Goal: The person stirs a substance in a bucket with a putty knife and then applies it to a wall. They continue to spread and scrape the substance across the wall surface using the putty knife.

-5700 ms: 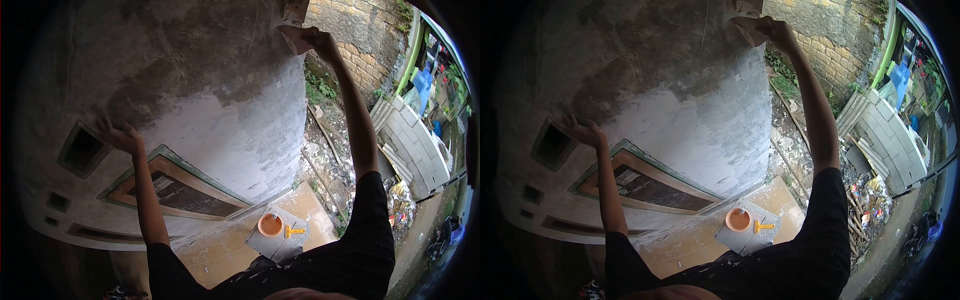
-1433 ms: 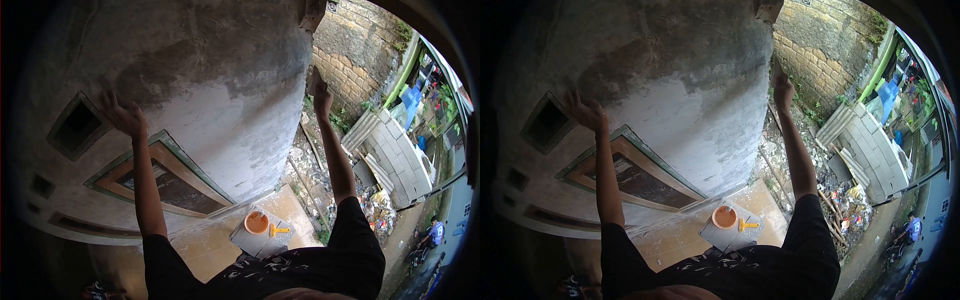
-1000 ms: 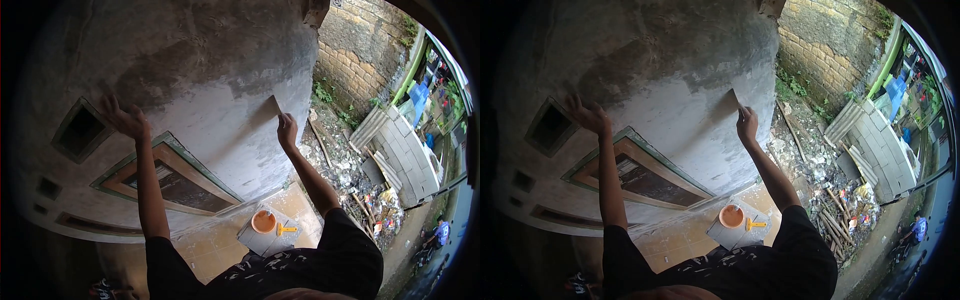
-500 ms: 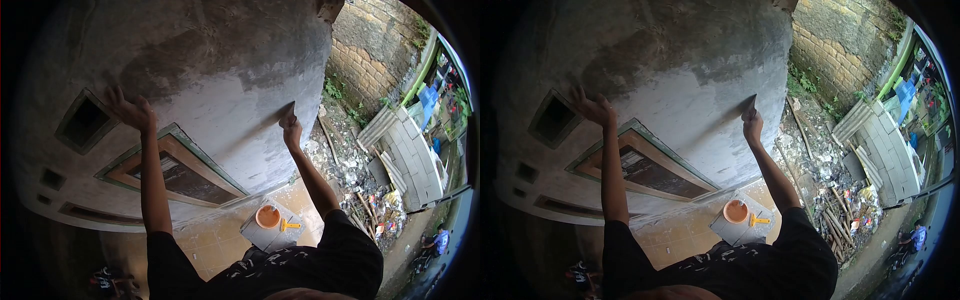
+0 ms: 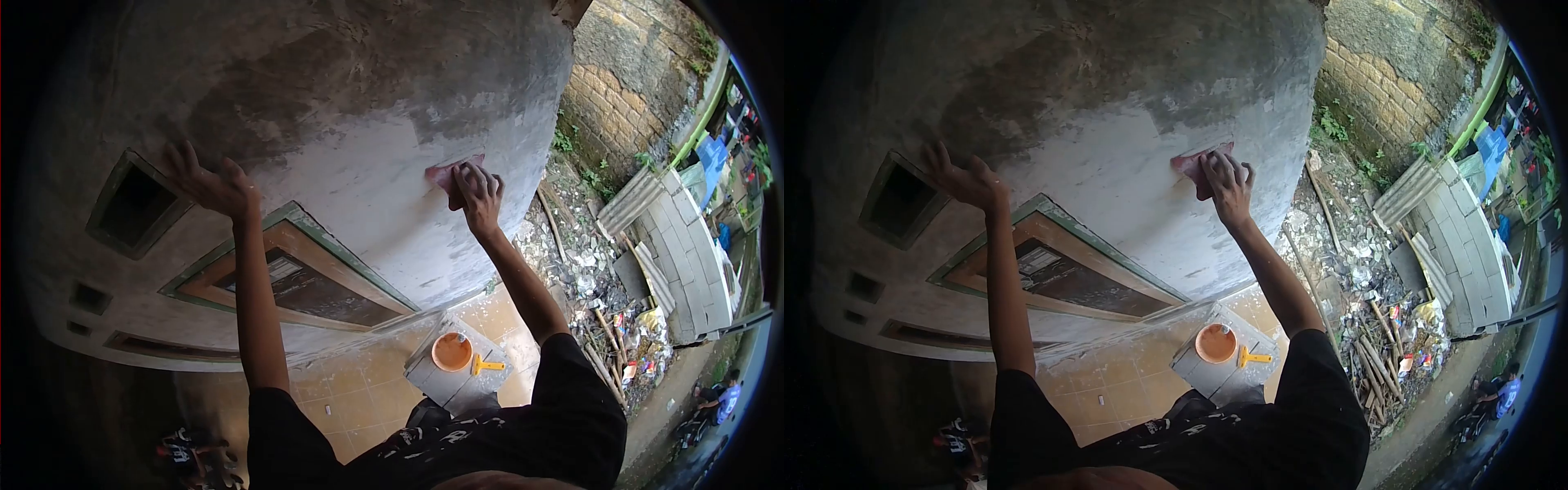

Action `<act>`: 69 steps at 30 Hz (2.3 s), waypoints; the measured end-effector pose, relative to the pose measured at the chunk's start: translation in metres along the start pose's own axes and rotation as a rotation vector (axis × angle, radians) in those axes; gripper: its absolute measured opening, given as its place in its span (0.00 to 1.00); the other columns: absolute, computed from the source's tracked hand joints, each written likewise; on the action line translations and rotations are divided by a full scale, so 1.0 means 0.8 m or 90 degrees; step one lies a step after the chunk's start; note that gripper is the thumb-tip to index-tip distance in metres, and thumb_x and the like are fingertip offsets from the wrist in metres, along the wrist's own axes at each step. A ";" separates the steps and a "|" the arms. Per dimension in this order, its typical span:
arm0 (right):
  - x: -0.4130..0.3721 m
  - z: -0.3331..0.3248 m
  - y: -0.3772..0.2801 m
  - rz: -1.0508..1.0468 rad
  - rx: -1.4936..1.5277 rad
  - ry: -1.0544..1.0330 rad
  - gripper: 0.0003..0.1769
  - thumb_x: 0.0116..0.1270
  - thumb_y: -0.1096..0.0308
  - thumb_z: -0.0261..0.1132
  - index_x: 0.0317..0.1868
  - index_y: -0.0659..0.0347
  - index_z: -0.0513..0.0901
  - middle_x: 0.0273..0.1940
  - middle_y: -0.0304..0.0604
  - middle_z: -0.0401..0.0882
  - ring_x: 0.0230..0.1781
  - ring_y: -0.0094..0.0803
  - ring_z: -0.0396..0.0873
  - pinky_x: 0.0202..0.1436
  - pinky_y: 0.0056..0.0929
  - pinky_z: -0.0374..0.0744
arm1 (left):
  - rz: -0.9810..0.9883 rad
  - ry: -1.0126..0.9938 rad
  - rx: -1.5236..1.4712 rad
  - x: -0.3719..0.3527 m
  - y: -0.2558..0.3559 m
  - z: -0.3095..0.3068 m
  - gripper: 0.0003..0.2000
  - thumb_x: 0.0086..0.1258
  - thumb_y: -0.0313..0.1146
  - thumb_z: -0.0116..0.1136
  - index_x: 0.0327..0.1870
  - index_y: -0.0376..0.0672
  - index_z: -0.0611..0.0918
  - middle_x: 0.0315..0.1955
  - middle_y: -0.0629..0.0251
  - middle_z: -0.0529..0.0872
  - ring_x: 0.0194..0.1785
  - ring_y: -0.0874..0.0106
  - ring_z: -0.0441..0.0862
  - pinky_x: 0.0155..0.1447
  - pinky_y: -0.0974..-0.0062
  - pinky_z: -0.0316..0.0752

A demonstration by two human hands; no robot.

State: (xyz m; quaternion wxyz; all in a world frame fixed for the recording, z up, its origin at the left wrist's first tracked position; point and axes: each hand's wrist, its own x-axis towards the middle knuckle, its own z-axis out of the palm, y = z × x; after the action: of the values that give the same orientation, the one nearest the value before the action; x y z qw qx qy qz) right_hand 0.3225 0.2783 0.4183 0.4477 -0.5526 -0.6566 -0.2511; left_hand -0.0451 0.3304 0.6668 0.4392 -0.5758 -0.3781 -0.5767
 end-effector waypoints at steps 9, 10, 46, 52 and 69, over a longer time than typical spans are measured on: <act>-0.098 -0.007 0.014 0.006 -0.055 -0.191 0.29 0.62 0.69 0.59 0.66 0.47 0.74 0.60 0.41 0.72 0.60 0.38 0.70 0.65 0.54 0.62 | 0.000 -0.005 -0.020 -0.002 -0.004 0.001 0.35 0.76 0.60 0.30 0.71 0.40 0.65 0.71 0.47 0.63 0.74 0.47 0.58 0.75 0.41 0.47; -0.088 -0.018 0.016 0.003 -0.060 -0.191 0.29 0.62 0.69 0.59 0.66 0.47 0.74 0.60 0.41 0.72 0.60 0.38 0.70 0.65 0.54 0.62 | 0.008 -0.004 -0.025 -0.002 -0.003 0.000 0.34 0.76 0.59 0.31 0.71 0.40 0.65 0.70 0.47 0.63 0.74 0.46 0.58 0.75 0.41 0.47; 0.039 -0.042 0.032 -0.187 -0.072 -0.247 0.14 0.60 0.69 0.60 0.46 0.47 0.84 0.49 0.33 0.78 0.51 0.31 0.75 0.60 0.46 0.66 | 0.024 -0.033 -0.035 -0.001 -0.003 -0.009 0.30 0.76 0.54 0.35 0.71 0.43 0.62 0.72 0.47 0.59 0.77 0.49 0.54 0.76 0.41 0.43; 0.201 -0.138 -0.019 -0.250 -0.035 0.035 0.17 0.52 0.77 0.65 0.43 0.49 0.85 0.45 0.31 0.80 0.45 0.31 0.77 0.55 0.40 0.69 | 0.008 -0.063 -0.048 0.000 -0.003 -0.013 0.31 0.76 0.55 0.36 0.72 0.42 0.61 0.73 0.47 0.57 0.78 0.50 0.50 0.77 0.43 0.40; -0.075 -0.081 0.014 -0.113 -0.033 -0.359 0.11 0.64 0.70 0.57 0.41 0.50 0.85 0.41 0.38 0.80 0.47 0.36 0.77 0.53 0.48 0.69 | 0.030 -0.238 -0.172 -0.015 -0.040 -0.088 0.32 0.70 0.40 0.54 0.74 0.41 0.59 0.74 0.47 0.55 0.78 0.49 0.50 0.77 0.46 0.48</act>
State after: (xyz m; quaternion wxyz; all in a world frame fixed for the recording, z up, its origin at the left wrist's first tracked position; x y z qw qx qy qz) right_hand 0.3526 0.1982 0.3951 0.2098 -0.5523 -0.7942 -0.1421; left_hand -0.0994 0.2759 0.6537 0.2939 -0.7351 -0.3587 -0.4945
